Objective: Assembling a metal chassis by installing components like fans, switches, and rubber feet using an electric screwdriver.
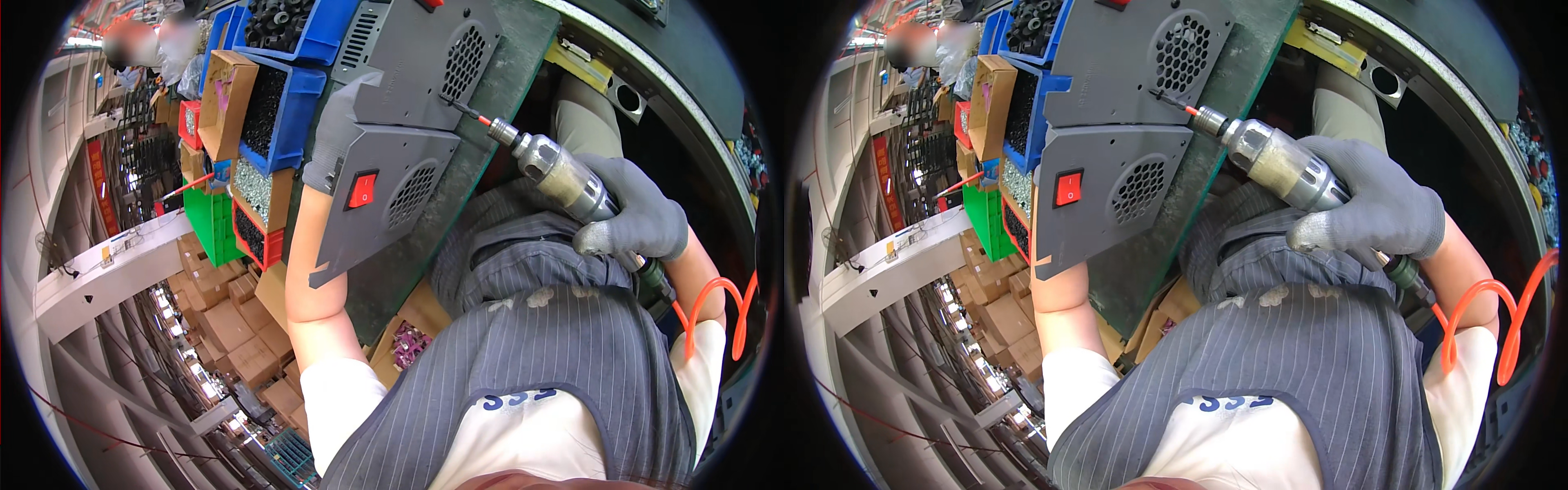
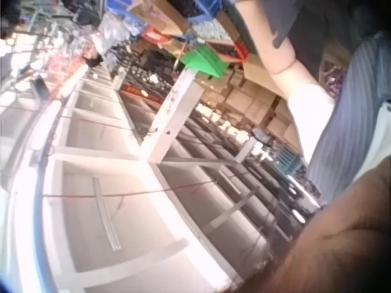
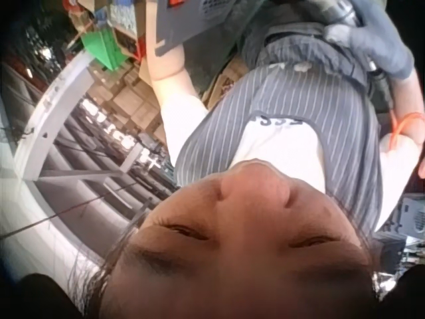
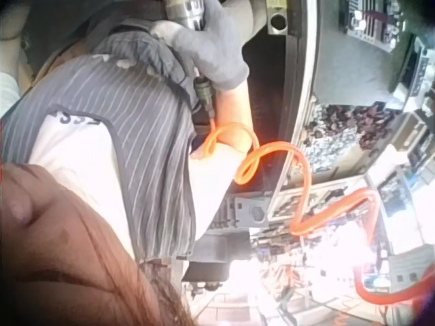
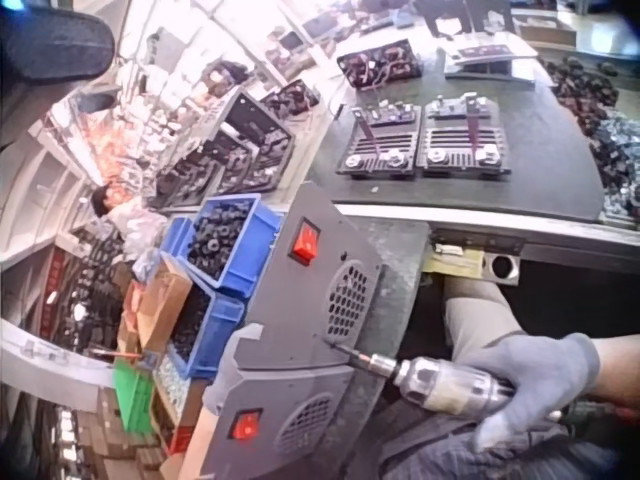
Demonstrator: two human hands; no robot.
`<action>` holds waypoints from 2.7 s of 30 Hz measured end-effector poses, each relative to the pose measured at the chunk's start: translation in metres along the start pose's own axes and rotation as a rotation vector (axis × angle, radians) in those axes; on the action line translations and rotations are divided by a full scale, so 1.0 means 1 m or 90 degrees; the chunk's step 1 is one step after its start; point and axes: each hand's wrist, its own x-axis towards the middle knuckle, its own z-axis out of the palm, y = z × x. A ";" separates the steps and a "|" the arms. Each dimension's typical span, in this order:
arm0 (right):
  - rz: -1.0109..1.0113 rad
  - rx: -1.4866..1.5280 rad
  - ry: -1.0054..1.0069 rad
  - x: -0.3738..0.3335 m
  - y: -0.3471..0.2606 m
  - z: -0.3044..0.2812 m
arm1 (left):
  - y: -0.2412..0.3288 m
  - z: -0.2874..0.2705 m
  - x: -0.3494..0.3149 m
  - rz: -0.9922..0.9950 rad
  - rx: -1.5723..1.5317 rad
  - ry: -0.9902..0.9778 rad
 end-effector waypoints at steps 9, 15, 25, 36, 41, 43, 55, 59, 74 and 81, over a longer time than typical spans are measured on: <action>0.092 -0.020 -0.013 0.003 -0.011 0.000 | -0.003 0.002 0.000 0.033 -0.026 -0.016; 0.024 -0.025 -0.022 0.006 -0.010 0.000 | 0.007 0.003 -0.002 -0.004 -0.137 -0.008; 0.060 0.019 -0.039 0.014 -0.036 0.000 | -0.008 0.011 -0.006 -0.148 -0.563 0.105; 0.031 0.038 0.031 -0.016 -0.017 0.005 | -0.047 0.027 -0.020 -0.392 -1.069 0.179; 0.003 0.032 -0.042 -0.012 -0.030 0.005 | -0.005 0.013 -0.013 -0.334 -1.076 0.122; -0.048 0.017 -0.052 -0.006 -0.033 0.005 | 0.015 0.008 -0.007 -0.300 -0.988 0.253; -0.036 0.077 -0.070 0.015 -0.071 0.021 | 0.080 -0.037 -0.015 -0.193 -0.620 0.241; -0.037 0.076 -0.064 0.019 -0.074 0.024 | 0.096 -0.033 -0.014 -0.215 -0.512 0.280; -0.019 0.100 -0.095 0.020 -0.067 0.025 | 0.100 -0.043 -0.016 -0.195 -0.508 0.200; -0.009 0.121 -0.117 0.019 -0.061 0.022 | 0.094 -0.052 -0.017 -0.059 -0.371 0.156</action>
